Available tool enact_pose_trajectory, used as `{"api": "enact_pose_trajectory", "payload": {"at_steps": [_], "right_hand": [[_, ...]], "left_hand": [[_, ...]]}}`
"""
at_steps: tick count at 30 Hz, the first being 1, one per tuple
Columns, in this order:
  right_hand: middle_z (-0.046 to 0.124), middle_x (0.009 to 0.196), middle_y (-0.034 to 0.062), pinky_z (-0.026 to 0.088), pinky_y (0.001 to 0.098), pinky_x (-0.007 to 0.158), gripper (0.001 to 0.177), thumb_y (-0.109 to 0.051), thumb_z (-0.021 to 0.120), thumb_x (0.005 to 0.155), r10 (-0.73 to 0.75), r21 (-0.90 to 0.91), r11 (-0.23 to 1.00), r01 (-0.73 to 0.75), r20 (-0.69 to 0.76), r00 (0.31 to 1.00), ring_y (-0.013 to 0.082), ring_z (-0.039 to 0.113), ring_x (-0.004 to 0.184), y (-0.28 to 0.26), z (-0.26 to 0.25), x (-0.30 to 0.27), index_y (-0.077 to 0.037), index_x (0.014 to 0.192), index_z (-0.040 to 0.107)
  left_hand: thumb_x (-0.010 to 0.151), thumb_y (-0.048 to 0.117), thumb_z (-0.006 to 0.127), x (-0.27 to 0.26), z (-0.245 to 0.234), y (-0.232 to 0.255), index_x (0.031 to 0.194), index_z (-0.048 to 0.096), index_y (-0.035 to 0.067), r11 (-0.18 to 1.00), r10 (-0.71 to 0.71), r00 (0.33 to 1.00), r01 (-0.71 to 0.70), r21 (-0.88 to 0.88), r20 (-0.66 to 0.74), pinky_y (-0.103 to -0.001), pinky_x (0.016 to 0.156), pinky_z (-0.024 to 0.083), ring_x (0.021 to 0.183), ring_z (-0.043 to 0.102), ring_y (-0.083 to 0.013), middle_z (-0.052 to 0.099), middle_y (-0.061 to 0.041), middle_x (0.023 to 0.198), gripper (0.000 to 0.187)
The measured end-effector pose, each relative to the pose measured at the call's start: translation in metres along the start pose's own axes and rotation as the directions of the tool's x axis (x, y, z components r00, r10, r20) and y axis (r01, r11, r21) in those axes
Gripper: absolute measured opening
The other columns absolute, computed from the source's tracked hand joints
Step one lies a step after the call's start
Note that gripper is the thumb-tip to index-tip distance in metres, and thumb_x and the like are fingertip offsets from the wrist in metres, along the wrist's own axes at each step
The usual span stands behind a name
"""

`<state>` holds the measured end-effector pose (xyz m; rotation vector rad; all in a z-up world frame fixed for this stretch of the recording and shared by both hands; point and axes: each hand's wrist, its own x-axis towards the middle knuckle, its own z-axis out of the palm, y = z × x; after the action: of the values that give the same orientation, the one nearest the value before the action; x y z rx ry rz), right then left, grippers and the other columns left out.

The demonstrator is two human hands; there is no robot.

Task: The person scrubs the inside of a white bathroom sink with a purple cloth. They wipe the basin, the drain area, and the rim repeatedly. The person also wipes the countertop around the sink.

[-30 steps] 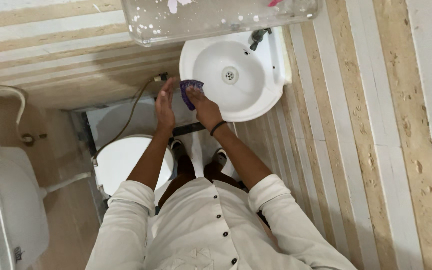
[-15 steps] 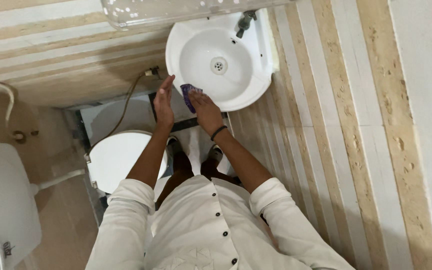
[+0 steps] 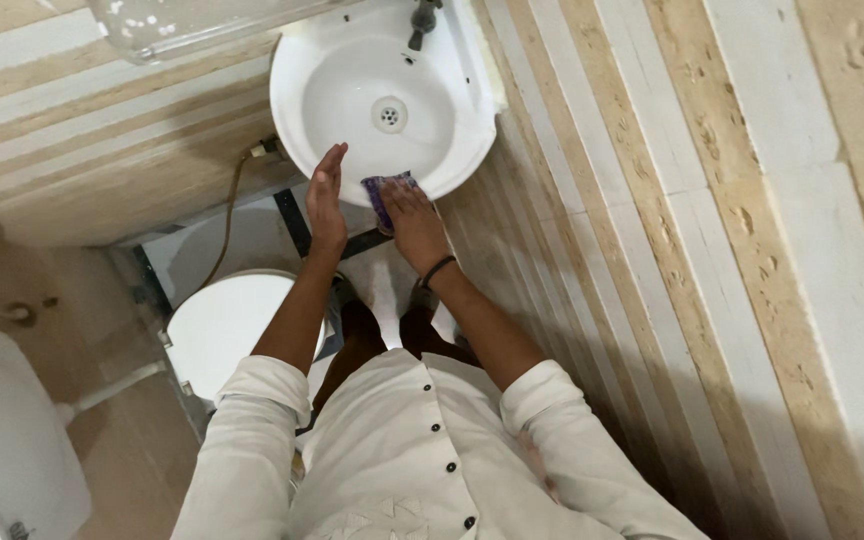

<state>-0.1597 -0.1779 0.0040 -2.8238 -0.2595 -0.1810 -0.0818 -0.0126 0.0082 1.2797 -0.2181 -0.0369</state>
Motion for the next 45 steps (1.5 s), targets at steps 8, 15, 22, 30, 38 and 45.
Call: {"api": "enact_pose_trajectory", "payload": {"at_steps": [8, 15, 22, 30, 38, 45], "right_hand": [[0.048, 0.157, 0.0159, 0.027, 0.0477, 0.125, 0.065, -0.002, 0.054, 0.086, 0.100, 0.016, 0.995, -0.099, 0.000, 0.995, 0.0299, 0.043, 0.148, 0.025, -0.020, -0.007, -0.002, 0.151, 0.047], [0.046, 0.157, 0.0229, 0.027, 0.0480, 0.123, 0.064, -0.005, 0.055, 0.087, 0.192, 0.036, 0.981, -0.190, -0.077, 0.978, 0.0372, 0.042, 0.145, 0.041, -0.031, -0.006, 0.002, 0.149, 0.047], [0.045, 0.157, 0.0269, 0.029, 0.0478, 0.124, 0.059, -0.008, 0.054, 0.092, 0.263, 0.047, 0.965, -0.259, -0.118, 0.958, 0.0399, 0.042, 0.147, 0.056, -0.042, -0.007, 0.008, 0.149, 0.046], [0.038, 0.160, 0.0277, 0.029, 0.0484, 0.124, 0.063, -0.012, 0.053, 0.094, 0.314, 0.005, 0.949, -0.314, -0.067, 0.947, 0.0404, 0.036, 0.149, 0.075, -0.041, 0.006, 0.007, 0.152, 0.040], [0.035, 0.163, 0.0259, 0.025, 0.0482, 0.125, 0.058, -0.012, 0.049, 0.100, 0.333, -0.006, 0.942, -0.335, -0.095, 0.938, 0.0385, 0.034, 0.152, 0.093, -0.028, 0.022, 0.006, 0.154, 0.039], [0.035, 0.164, 0.0234, 0.023, 0.0482, 0.126, 0.059, -0.013, 0.048, 0.101, 0.351, -0.026, 0.935, -0.354, -0.083, 0.933, 0.0351, 0.034, 0.153, 0.095, -0.031, 0.033, 0.004, 0.156, 0.037]], "left_hand": [[0.112, 0.053, 0.028, -0.002, 0.026, 0.011, 0.154, 0.041, -0.006, 0.996, -0.045, 0.998, 0.042, 0.073, 0.042, -0.045, 0.132, 0.021, 0.155, 0.036, -0.0343, 0.047, -0.025, 0.159, 0.074], [0.112, 0.050, 0.028, 0.003, 0.036, 0.005, 0.153, 0.042, -0.006, 0.996, -0.061, 0.997, 0.057, 0.069, 0.055, -0.046, 0.131, 0.021, 0.154, 0.036, -0.0339, 0.047, -0.024, 0.158, 0.071], [0.115, 0.045, 0.031, 0.007, 0.046, -0.011, 0.152, 0.044, -0.006, 1.000, -0.026, 0.995, 0.025, 0.007, 0.094, -0.046, 0.132, 0.024, 0.153, 0.040, -0.0337, 0.050, -0.025, 0.156, 0.065], [0.113, 0.047, 0.030, 0.022, 0.059, -0.007, 0.153, 0.043, -0.005, 0.997, -0.079, 0.990, 0.076, 0.023, 0.117, -0.045, 0.131, 0.023, 0.153, 0.038, -0.0330, 0.049, -0.023, 0.156, 0.067], [0.113, 0.050, 0.031, 0.035, 0.065, -0.009, 0.153, 0.043, -0.006, 0.999, -0.047, 0.987, 0.044, 0.018, 0.154, -0.046, 0.132, 0.021, 0.154, 0.037, -0.0337, 0.048, -0.023, 0.157, 0.070], [0.113, 0.050, 0.031, 0.045, 0.062, -0.013, 0.152, 0.044, -0.008, 0.999, -0.040, 0.991, 0.037, 0.021, 0.131, -0.046, 0.131, 0.024, 0.153, 0.039, -0.0337, 0.050, -0.024, 0.156, 0.070]]}}
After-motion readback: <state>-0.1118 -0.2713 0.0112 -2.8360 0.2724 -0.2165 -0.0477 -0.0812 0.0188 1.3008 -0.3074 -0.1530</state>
